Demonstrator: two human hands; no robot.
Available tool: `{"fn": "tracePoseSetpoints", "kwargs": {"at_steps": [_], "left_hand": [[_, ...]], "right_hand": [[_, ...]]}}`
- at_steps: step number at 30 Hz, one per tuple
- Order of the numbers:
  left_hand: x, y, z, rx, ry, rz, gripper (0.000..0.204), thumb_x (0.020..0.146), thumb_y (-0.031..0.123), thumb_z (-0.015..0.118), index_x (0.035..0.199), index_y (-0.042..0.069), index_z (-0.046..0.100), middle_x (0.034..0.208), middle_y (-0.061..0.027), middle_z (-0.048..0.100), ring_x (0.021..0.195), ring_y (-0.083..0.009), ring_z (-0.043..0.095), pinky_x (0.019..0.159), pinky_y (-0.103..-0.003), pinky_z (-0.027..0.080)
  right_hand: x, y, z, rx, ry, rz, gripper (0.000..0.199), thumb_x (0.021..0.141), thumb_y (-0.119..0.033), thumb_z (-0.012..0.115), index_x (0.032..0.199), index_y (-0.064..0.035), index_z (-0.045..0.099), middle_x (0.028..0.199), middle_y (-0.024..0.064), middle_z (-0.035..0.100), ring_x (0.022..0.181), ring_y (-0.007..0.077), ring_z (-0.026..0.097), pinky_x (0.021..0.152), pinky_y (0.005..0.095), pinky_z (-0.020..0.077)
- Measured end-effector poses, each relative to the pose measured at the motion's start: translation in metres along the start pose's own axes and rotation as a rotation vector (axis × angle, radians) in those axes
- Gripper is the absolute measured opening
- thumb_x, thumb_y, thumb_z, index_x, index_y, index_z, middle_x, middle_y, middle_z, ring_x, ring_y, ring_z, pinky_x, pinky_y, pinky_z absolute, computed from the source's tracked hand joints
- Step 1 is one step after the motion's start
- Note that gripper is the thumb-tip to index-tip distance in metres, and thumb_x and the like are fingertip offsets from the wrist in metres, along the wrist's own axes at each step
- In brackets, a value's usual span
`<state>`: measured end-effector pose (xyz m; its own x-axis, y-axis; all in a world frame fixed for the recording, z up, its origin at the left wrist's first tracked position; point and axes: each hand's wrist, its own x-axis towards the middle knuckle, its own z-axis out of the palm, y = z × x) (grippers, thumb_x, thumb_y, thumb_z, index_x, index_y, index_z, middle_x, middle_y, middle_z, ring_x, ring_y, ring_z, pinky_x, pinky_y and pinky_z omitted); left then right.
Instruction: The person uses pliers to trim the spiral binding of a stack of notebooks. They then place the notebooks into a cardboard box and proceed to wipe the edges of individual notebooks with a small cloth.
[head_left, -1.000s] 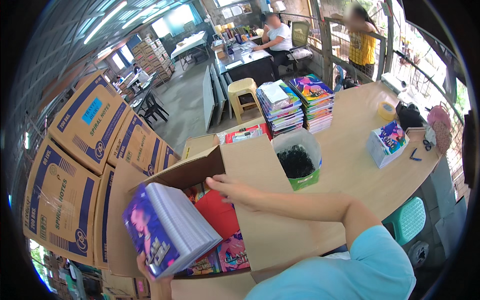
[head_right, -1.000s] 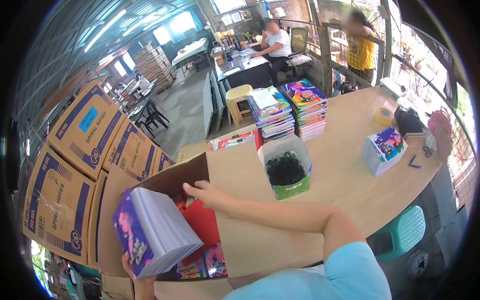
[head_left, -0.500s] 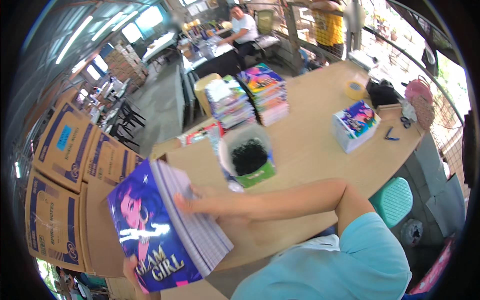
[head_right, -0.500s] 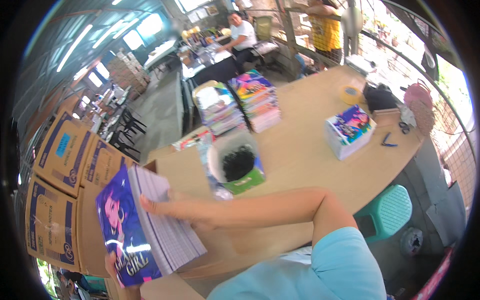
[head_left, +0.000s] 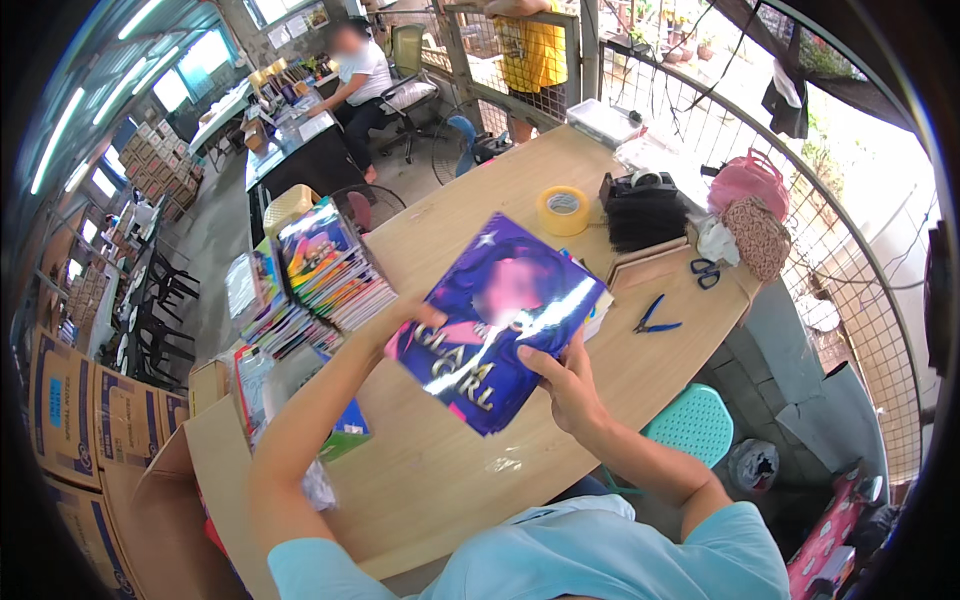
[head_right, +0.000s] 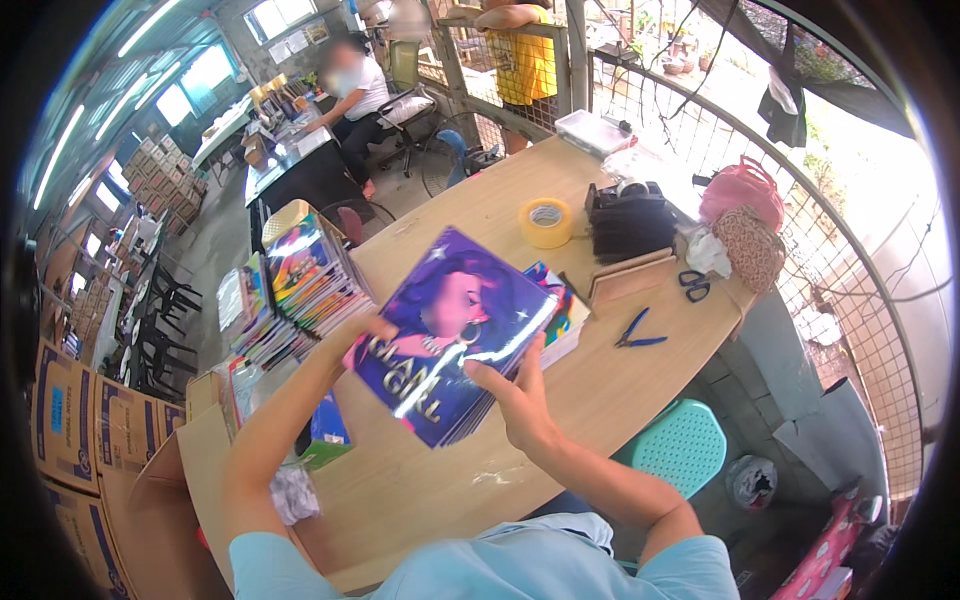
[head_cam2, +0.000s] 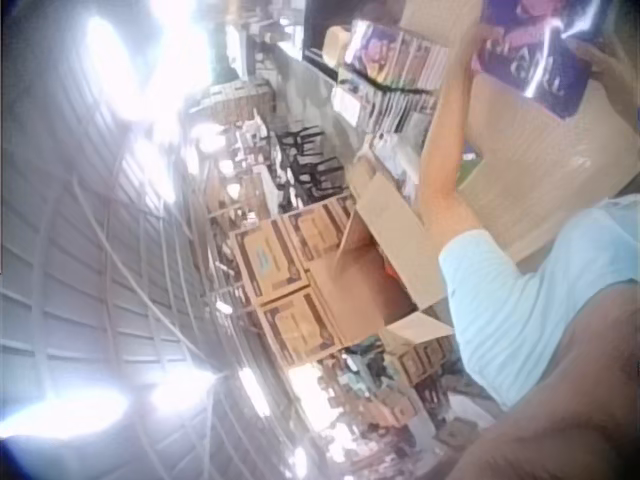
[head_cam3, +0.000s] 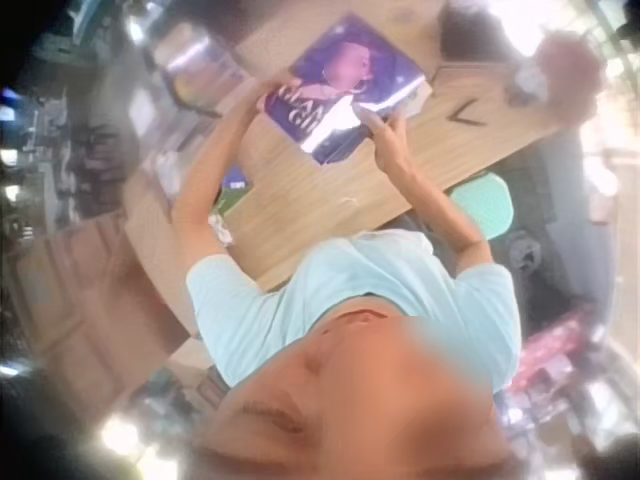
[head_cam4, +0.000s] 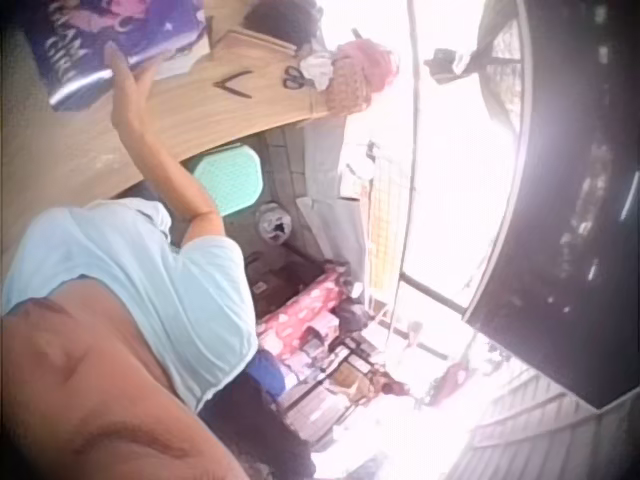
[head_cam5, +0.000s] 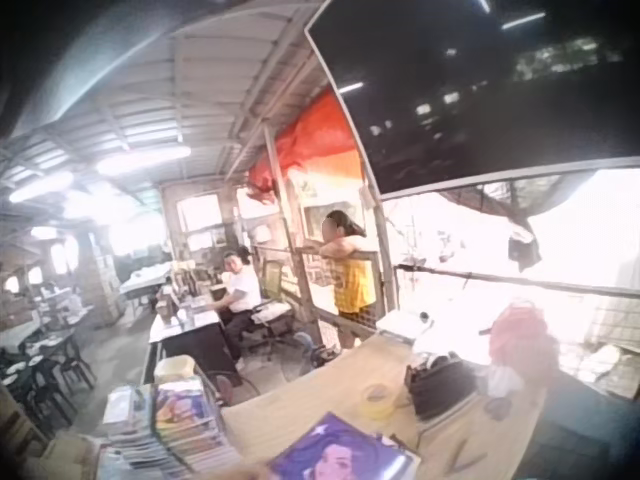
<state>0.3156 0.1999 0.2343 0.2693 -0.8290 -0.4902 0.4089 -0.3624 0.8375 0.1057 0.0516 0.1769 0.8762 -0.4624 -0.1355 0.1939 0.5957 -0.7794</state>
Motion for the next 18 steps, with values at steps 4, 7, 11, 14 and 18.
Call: {"fn": "tracePoseSetpoints", "kwargs": {"at_steps": [4,7,11,14,18], "left_hand": [[0.121,0.003,-0.026,-0.014,-0.137,-0.01,0.067,0.07,0.016,0.072,0.131,-0.005,0.05,0.117,-0.0166,0.066,0.095,-0.021,0.068,0.087,-0.034,0.055],[0.169,0.012,-0.03,0.055,-0.144,-0.043,0.065,0.07,0.016,0.073,0.128,-0.005,0.053,0.117,-0.0153,0.065,0.095,-0.0203,0.068,0.085,-0.033,0.056],[0.198,0.028,-0.043,0.311,-0.134,-0.289,0.062,0.07,0.016,0.074,0.126,-0.003,0.056,0.119,-0.0137,0.065,0.102,-0.0186,0.065,0.09,-0.033,0.052],[0.216,0.025,-0.051,0.467,-0.286,-0.383,0.069,0.072,0.022,0.075,0.133,-0.001,0.053,0.125,-0.0143,0.062,0.118,-0.0194,0.056,0.104,-0.034,0.04],[0.187,0.023,-0.053,1.058,-0.118,0.07,0.089,0.085,0.041,0.07,0.152,0.005,0.025,0.156,-0.0141,0.028,0.144,-0.024,0.025,0.117,-0.036,0.02]], "right_hand": [[0.041,0.001,-0.043,0.044,0.116,-0.035,0.107,0.082,-0.01,0.074,0.149,0.0043,-0.009,0.144,0.0188,0.032,0.132,0.0232,0.037,0.112,0.0352,0.029],[0.058,-0.004,-0.055,0.067,0.217,-0.035,0.107,0.083,-0.013,0.075,0.148,0.0051,-0.009,0.145,0.0198,0.03,0.133,0.0237,0.035,0.112,0.0335,0.0279],[0.074,-0.011,-0.07,0.086,0.23,0.371,0.103,0.087,-0.024,0.073,0.152,-0.0119,-0.005,0.15,0.0136,0.027,0.137,0.0285,0.031,0.111,0.0554,0.0223],[0.073,0.012,-0.099,0.014,0.21,0.454,0.075,0.09,-0.033,0.07,0.144,-0.0149,0.022,0.135,0.0036,0.044,0.124,0.0259,0.047,0.102,0.0526,0.0359],[0.044,0.01,-0.153,-0.207,0.411,0.422,0.079,0.09,-0.053,0.062,0.149,-0.0125,0.028,0.148,0.0085,0.036,0.132,0.0295,0.04,0.097,0.0481,0.0388]]}}
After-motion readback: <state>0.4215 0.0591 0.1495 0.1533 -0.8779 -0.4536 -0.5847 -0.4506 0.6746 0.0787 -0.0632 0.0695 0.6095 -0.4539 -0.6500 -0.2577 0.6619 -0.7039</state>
